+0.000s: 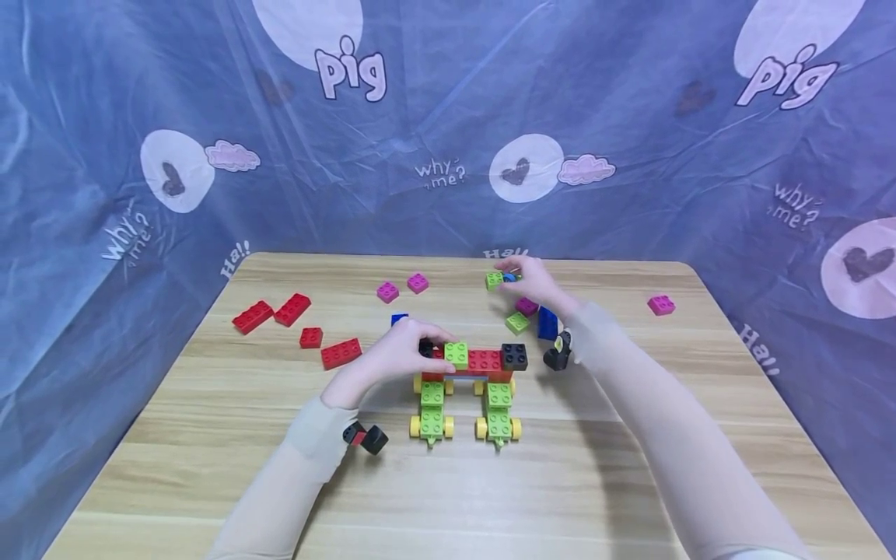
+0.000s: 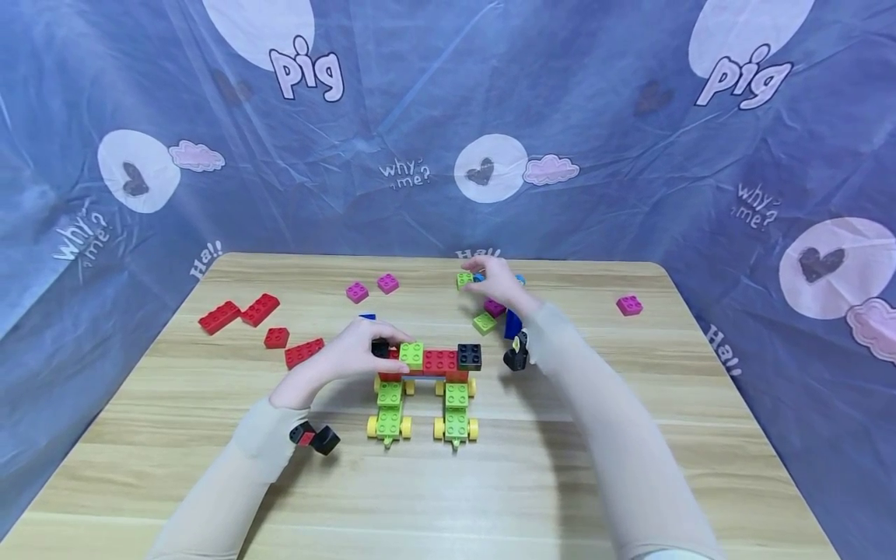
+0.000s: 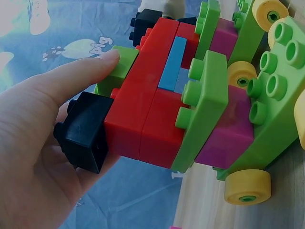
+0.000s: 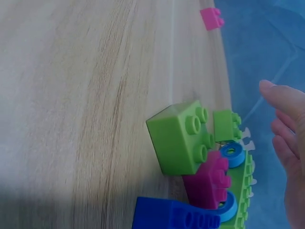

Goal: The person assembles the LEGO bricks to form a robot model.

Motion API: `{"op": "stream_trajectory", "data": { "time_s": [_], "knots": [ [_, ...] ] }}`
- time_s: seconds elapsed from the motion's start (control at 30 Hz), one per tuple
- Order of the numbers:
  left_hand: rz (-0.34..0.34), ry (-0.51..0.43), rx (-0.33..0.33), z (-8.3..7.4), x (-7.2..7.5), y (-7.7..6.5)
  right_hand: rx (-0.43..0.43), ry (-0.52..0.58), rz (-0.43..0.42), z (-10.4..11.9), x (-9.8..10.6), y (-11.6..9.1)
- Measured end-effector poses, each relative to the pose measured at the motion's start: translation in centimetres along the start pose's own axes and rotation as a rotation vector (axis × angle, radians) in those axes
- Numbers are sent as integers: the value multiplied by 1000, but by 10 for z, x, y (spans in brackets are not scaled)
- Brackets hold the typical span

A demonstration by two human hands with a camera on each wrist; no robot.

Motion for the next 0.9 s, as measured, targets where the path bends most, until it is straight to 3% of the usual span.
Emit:
{"op": "stream_trajectory", "data": {
  "time_s": [0.57, 0.9],
  "knots": [
    [7, 10, -19, 1, 1, 0, 27, -100, 33, -18, -17, 15],
    [1, 20, -20, -1, 1, -1, -34, -160, 102, -17, -20, 20]
  ]
}}
Point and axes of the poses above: each hand's wrist, its own y-axis towards the middle knuckle, its own x-axis out of the back of the hand, z = x × y, the point moved 1 cm from there along y, towards the middle knuckle, and after that the axes turned 5 degrees about -x, right-handed, at the moved point
